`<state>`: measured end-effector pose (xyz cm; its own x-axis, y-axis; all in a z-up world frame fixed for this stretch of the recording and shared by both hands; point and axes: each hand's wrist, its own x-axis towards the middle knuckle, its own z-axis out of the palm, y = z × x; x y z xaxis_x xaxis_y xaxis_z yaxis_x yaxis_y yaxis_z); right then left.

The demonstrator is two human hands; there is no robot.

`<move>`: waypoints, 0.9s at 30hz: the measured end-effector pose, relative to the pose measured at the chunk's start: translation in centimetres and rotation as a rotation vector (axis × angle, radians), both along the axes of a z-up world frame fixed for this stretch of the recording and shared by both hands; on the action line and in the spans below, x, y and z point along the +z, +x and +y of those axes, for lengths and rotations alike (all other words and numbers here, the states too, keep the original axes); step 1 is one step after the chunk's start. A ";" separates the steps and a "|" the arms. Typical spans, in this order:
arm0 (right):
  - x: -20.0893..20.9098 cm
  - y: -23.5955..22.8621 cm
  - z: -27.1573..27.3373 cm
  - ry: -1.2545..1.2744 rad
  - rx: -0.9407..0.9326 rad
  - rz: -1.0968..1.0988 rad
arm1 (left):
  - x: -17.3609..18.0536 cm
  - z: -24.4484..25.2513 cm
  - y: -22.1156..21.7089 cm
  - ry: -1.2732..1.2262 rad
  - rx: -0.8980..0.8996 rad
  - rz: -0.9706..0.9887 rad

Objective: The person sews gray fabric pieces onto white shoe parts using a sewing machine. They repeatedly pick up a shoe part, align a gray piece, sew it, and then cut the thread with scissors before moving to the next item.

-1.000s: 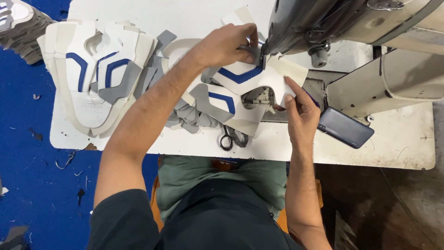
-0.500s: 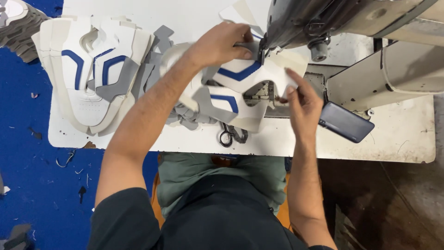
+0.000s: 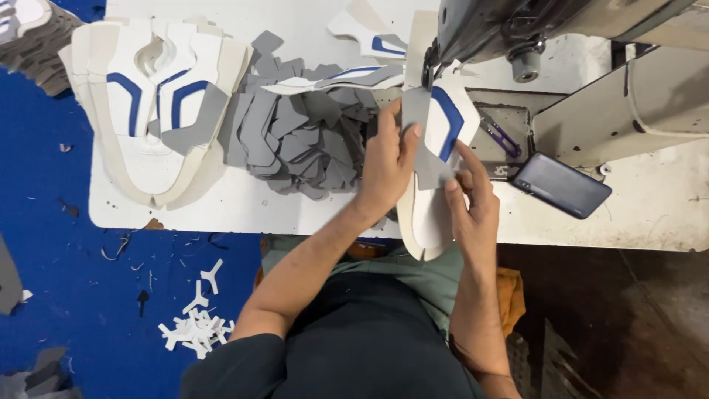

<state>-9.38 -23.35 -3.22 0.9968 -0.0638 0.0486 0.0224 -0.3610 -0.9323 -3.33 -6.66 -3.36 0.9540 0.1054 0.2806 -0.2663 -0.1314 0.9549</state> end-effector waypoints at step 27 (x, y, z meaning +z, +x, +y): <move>-0.5 -6.7 0.8 -0.186 0.534 -0.655 | -4.1 3.9 1.3 -0.495 -0.054 0.273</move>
